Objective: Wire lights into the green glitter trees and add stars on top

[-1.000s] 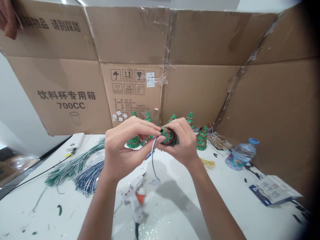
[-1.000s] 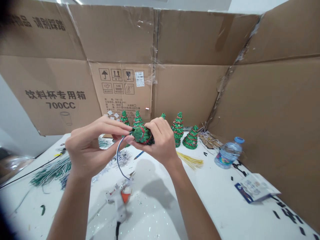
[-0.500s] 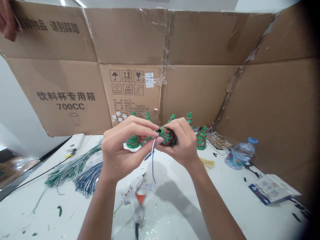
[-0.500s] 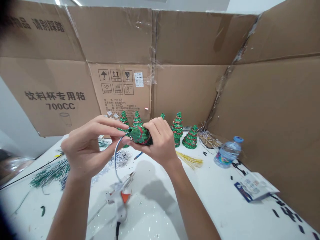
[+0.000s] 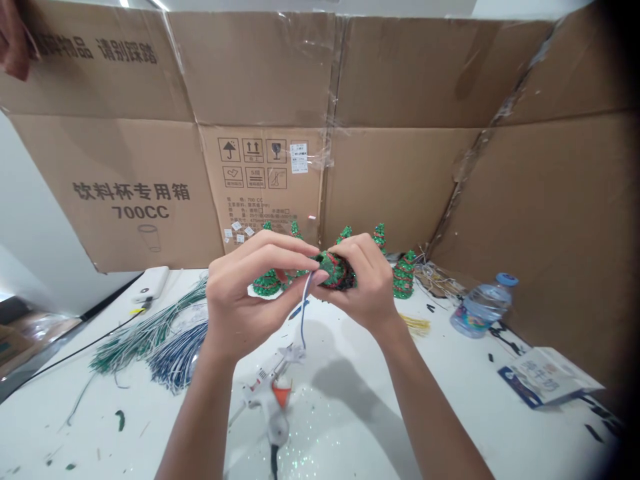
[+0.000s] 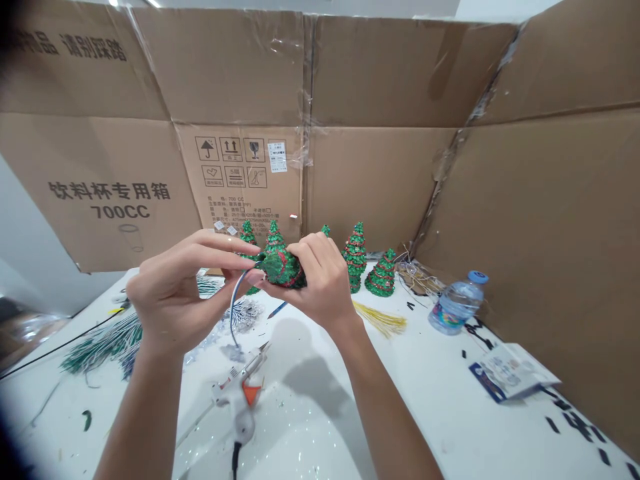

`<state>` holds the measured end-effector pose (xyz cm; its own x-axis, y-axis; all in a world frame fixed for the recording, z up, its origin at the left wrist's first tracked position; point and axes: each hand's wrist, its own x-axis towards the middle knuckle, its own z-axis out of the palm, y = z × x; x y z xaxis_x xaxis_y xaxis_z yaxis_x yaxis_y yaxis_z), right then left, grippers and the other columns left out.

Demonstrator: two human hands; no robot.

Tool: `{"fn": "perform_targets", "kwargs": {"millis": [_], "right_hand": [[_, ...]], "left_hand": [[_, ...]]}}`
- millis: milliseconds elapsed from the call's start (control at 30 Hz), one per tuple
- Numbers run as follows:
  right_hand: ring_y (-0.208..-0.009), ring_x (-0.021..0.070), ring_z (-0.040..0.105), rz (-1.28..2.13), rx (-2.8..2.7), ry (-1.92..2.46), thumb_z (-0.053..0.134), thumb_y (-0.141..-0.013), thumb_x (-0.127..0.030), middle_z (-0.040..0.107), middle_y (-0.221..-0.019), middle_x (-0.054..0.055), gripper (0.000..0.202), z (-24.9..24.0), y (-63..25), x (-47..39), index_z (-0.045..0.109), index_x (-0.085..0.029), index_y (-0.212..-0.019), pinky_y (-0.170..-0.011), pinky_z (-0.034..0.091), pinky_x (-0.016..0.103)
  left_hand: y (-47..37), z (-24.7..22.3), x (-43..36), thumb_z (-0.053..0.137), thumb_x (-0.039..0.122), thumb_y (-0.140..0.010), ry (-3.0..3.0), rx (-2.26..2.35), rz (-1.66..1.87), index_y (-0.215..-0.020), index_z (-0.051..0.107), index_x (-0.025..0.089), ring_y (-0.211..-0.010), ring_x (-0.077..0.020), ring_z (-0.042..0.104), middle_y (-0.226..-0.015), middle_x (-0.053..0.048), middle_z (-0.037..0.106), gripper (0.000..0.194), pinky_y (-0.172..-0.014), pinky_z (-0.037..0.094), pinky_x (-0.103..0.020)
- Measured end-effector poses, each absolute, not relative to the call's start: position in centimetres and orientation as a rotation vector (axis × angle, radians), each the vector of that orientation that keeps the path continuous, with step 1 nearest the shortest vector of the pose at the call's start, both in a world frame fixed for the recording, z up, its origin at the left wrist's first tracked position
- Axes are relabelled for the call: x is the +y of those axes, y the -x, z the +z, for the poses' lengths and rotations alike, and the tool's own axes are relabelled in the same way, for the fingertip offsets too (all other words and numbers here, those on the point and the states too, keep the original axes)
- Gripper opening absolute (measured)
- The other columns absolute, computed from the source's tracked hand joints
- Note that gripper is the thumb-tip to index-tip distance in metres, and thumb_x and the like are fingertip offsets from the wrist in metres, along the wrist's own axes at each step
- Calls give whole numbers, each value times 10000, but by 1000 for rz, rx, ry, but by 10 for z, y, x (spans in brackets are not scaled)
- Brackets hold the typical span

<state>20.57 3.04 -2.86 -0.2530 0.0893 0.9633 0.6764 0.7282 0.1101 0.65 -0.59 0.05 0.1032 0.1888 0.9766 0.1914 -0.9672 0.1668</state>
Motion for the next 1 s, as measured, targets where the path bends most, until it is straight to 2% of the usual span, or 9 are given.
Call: {"fn": "perform_targets", "kwargs": {"millis": [133, 333, 467, 567, 767, 933, 1000], "right_hand": [[-826, 246, 610, -623, -1778, 607, 840, -888, -344, 631, -865, 40, 324, -28, -204, 27, 568, -249, -1036, -736, 528, 398], [-816, 247, 609, -622, -1774, 593, 816, -905, -331, 631, -848, 40, 292, -28, -204, 27, 565, -248, -1029, -735, 530, 396], [-816, 243, 605, -646, -1771, 615, 812, -897, -319, 625, -848, 33, 292, -28, -205, 27, 561, -253, -1031, -719, 513, 385], [-828, 248, 610, -651, -1786, 604, 828, -886, -314, 629, -860, 42, 308, -27, -204, 25, 565, -244, -1031, -740, 528, 397], [-814, 252, 614, -609, -1793, 588, 822, -902, -331, 636, -851, 41, 292, -27, -203, 26, 571, -249, -1029, -720, 524, 395], [-817, 257, 619, -623, -1796, 596, 794, -934, -367, 629, -847, 40, 273, -26, -204, 26, 567, -254, -1036, -707, 510, 392], [-820, 258, 616, -628, -1801, 585, 807, -926, -368, 629, -851, 44, 289, -26, -203, 24, 566, -251, -1034, -720, 518, 398]], "left_hand": [[-6, 1, -5, 890, 59, -848, 2300, -443, -2040, -929, 799, 205, -886, -186, 771, -1009, -52, 819, 190, -715, 628, -329], [-7, 2, -6, 921, 93, -821, 2322, -390, -2075, -980, 805, 198, -860, -197, 755, -1004, -62, 815, 224, -607, 581, -317], [-6, 2, -5, 880, 53, -851, 2308, -395, -2043, -949, 802, 212, -867, -183, 754, -996, -48, 811, 202, -668, 605, -323], [-6, 2, -4, 889, 86, -855, 2301, -416, -2028, -940, 798, 224, -887, -187, 762, -987, -39, 809, 186, -712, 631, -331], [-6, 1, -5, 900, 135, -854, 2341, -393, -2097, -1013, 800, 238, -842, -192, 734, -998, -48, 804, 214, -588, 579, -324], [-4, 1, -3, 857, 117, -892, 2333, -399, -2030, -953, 794, 268, -886, -195, 751, -1007, -35, 802, 175, -693, 630, -355], [-4, 1, -2, 863, 121, -885, 2335, -409, -2051, -946, 792, 266, -874, -191, 748, -1002, -35, 800, 173, -676, 627, -347]]}}
